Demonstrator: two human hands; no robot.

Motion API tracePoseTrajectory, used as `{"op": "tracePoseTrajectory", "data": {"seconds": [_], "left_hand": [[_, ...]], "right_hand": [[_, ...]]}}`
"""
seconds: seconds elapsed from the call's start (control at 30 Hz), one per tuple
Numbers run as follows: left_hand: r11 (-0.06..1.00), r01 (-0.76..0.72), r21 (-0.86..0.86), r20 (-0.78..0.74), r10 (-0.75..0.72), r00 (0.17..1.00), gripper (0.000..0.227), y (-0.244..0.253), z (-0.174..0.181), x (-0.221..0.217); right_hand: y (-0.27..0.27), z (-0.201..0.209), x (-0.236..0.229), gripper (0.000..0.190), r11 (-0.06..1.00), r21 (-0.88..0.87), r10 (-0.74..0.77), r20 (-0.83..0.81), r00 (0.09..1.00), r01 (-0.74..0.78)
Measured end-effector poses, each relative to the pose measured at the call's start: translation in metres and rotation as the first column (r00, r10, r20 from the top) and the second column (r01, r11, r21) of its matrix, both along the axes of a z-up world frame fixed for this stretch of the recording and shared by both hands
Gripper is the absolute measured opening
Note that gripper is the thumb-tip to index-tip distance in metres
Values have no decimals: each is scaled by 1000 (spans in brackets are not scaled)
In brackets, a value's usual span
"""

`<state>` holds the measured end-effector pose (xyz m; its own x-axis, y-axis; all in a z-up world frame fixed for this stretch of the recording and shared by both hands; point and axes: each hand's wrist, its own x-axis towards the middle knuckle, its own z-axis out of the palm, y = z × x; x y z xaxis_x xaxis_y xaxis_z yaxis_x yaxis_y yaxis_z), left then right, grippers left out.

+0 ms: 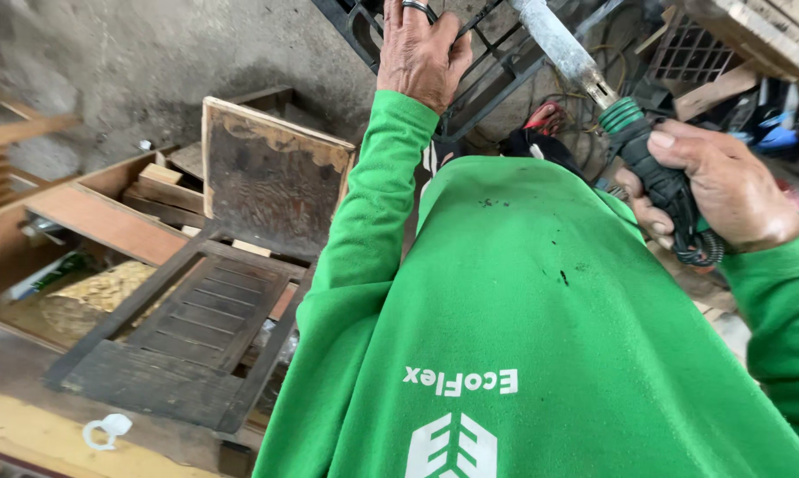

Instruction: The person uses a soldering iron to melt and smooth the edges of a black plastic crate, then removes excess plastic with a scraper. The person works on multiple sections of the crate, applying heat and scraping away softened material.

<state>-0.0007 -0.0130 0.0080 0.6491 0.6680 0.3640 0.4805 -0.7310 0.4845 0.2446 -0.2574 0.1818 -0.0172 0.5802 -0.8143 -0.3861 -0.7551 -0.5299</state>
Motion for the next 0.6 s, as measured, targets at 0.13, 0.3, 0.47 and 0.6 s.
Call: {"op": "tracePoseTrajectory", "data": {"seconds": [0.13,0.3,0.47,0.6], "left_hand": [[999,32,-33,8,-32,999,23,2,5,1],[994,77,-83,40,-74,996,21,4,13,3],[989,85,-125,49,-79,996,20,6,15,2],[991,83,-108,55,-77,996,19,6,13,2]], "right_hand": [[2,-5,-17,39,998,-18,-61,-28,998,60],[8,-5,-32,33,990,-40,-135,-75,988,132],[11,-8,-40,30,988,-82,-135,-79,988,128],[12,-7,-43,28,985,-83,-162,-119,980,153]]}}
